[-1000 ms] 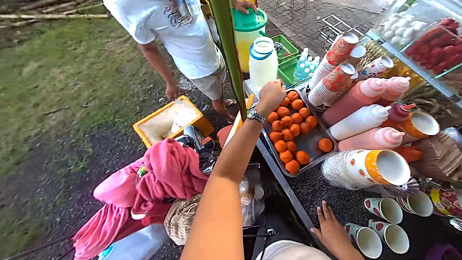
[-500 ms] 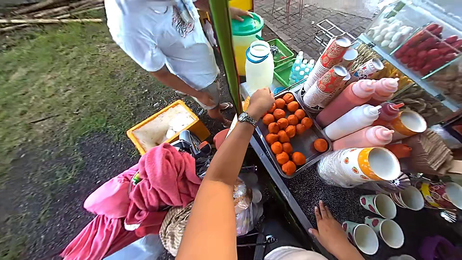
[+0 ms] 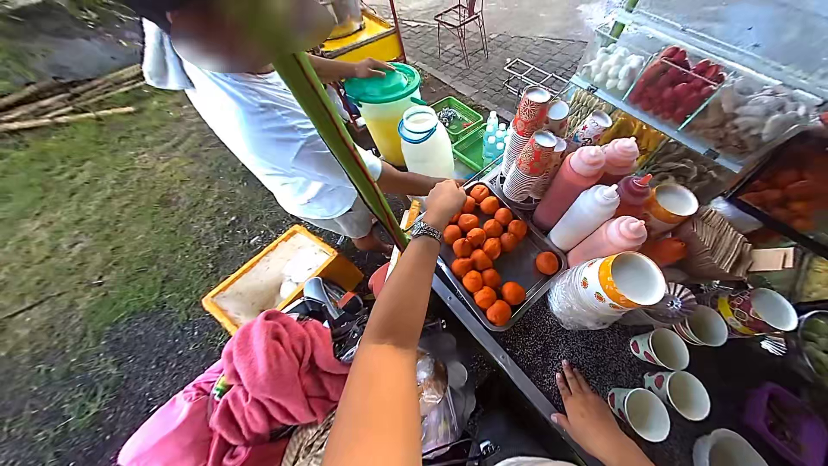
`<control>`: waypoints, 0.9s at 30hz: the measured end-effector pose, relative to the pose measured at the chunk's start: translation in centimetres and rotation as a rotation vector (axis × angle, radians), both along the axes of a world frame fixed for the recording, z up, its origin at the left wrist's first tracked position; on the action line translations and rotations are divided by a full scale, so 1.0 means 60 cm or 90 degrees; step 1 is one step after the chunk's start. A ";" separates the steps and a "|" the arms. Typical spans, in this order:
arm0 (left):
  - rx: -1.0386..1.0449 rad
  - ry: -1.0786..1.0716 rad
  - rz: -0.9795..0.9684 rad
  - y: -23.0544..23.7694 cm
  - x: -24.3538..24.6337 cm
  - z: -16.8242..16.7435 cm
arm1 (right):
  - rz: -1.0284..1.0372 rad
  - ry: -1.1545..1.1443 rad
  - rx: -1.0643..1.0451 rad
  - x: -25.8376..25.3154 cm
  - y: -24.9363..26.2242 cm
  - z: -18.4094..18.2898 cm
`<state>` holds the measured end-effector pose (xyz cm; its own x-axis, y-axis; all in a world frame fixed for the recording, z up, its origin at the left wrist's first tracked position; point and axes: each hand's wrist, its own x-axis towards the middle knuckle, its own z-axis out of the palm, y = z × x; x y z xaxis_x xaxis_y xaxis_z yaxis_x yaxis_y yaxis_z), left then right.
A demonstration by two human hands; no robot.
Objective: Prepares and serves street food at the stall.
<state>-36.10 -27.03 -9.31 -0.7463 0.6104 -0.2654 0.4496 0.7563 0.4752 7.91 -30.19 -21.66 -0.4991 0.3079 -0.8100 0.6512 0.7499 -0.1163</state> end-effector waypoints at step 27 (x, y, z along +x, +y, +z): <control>0.176 -0.014 0.162 0.016 -0.058 0.058 | -0.021 0.027 -0.018 0.002 -0.002 -0.004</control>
<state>-39.57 -26.06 -5.85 -0.8791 0.4572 -0.1344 0.2510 0.6840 0.6850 8.05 -30.30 -21.89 -0.5238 0.3020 -0.7965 0.6691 0.7245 -0.1653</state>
